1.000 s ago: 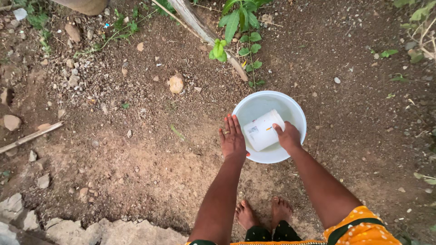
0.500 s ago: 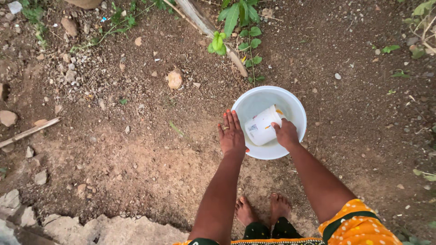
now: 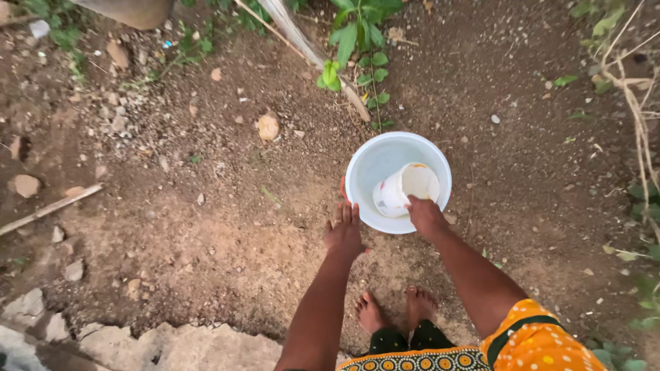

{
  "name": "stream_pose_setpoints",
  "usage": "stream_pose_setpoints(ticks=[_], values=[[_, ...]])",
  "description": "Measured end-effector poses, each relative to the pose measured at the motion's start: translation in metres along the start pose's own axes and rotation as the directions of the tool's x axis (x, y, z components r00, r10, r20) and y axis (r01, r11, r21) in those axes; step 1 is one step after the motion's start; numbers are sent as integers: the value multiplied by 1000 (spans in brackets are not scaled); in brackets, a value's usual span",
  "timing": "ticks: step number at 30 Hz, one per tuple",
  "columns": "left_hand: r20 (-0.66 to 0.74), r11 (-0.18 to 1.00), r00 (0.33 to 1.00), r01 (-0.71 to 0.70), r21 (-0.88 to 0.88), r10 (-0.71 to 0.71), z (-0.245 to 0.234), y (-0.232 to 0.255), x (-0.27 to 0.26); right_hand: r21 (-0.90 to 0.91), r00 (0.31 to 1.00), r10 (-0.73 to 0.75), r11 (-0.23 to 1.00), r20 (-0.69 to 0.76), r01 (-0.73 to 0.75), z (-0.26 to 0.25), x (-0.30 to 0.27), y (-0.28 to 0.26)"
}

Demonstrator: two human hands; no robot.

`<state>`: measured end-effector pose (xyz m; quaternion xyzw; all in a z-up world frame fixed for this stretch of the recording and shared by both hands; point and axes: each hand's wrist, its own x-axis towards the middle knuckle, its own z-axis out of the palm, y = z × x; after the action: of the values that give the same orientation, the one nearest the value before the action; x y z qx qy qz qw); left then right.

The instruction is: The person fills a white bucket with water from a large blue drum using a mug. They then carry the bucket through the garden and water several plants by pouring water over them with the mug.

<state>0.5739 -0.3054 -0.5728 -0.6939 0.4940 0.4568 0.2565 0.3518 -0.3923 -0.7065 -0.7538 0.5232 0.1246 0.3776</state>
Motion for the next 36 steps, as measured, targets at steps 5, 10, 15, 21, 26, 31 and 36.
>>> stream_pose_setpoints(ticks=[5,10,15,21,26,31,36], values=[[-173,992,985,-44,-117,23,18,-8,-29,-140,986,-31,989,166,55,-51,-46,-28],[-271,985,962,-84,-152,40,-23,1,-81,-369,972,-216,900,90,233,-99,-79,-50],[-363,967,929,-157,-200,76,-88,23,-157,-354,967,-250,901,50,251,-195,-138,-94],[-544,949,828,-266,-166,137,-156,65,-242,-380,949,-315,878,3,293,-324,-213,-150],[-669,937,717,-337,-89,194,-218,113,-313,-355,896,-417,869,-150,345,-418,-268,-179],[-708,888,662,-447,-110,246,-272,172,-388,-302,872,-373,911,-316,280,-509,-335,-203],[-674,840,678,-520,-158,293,-298,238,-450,-256,772,-377,925,-511,282,-584,-418,-217]])
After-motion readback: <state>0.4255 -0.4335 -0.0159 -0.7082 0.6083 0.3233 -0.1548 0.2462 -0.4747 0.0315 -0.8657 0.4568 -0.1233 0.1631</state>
